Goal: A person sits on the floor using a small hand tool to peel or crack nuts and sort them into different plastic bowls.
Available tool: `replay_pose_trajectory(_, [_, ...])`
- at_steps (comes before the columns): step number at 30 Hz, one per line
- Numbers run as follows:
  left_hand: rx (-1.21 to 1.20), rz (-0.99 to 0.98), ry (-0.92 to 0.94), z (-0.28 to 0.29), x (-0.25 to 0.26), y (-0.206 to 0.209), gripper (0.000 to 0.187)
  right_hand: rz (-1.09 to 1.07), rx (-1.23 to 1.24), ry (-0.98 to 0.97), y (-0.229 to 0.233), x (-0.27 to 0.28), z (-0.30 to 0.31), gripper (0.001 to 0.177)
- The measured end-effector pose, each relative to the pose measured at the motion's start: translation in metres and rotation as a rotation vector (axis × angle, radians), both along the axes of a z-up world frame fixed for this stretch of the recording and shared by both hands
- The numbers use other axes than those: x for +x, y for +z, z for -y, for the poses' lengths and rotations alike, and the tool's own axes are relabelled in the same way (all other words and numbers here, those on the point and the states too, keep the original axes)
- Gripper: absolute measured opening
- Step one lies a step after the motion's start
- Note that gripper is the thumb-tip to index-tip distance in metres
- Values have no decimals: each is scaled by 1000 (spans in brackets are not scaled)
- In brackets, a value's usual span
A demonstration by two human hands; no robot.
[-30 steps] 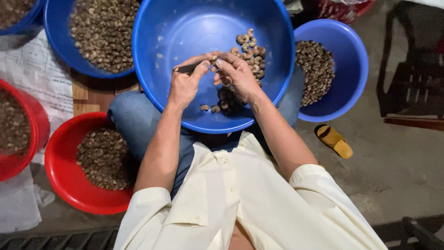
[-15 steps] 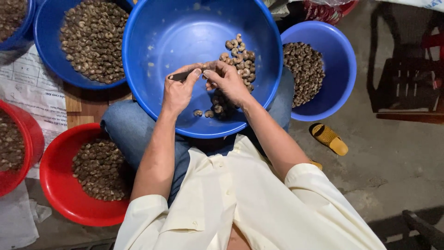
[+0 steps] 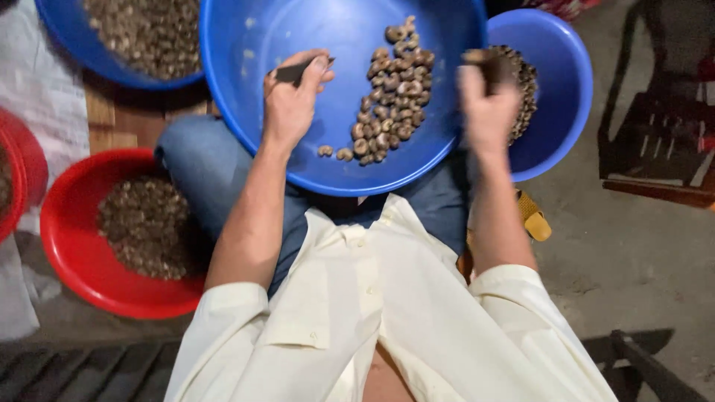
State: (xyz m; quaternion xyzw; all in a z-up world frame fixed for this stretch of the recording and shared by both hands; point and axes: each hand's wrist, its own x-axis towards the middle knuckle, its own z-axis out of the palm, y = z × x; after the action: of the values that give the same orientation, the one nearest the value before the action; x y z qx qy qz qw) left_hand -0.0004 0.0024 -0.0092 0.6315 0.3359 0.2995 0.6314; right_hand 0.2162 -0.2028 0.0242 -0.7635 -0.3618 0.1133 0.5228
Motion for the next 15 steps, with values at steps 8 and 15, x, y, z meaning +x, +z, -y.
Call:
replay_pose_trajectory(8, [169, 83, 28, 3, 3, -18, 22, 366, -115, -45, 20, 2, 30, 25])
replay_pose_trajectory(15, [244, 18, -1, 1, -5, -14, 19, 312, -415, 655, -8, -85, -50, 35])
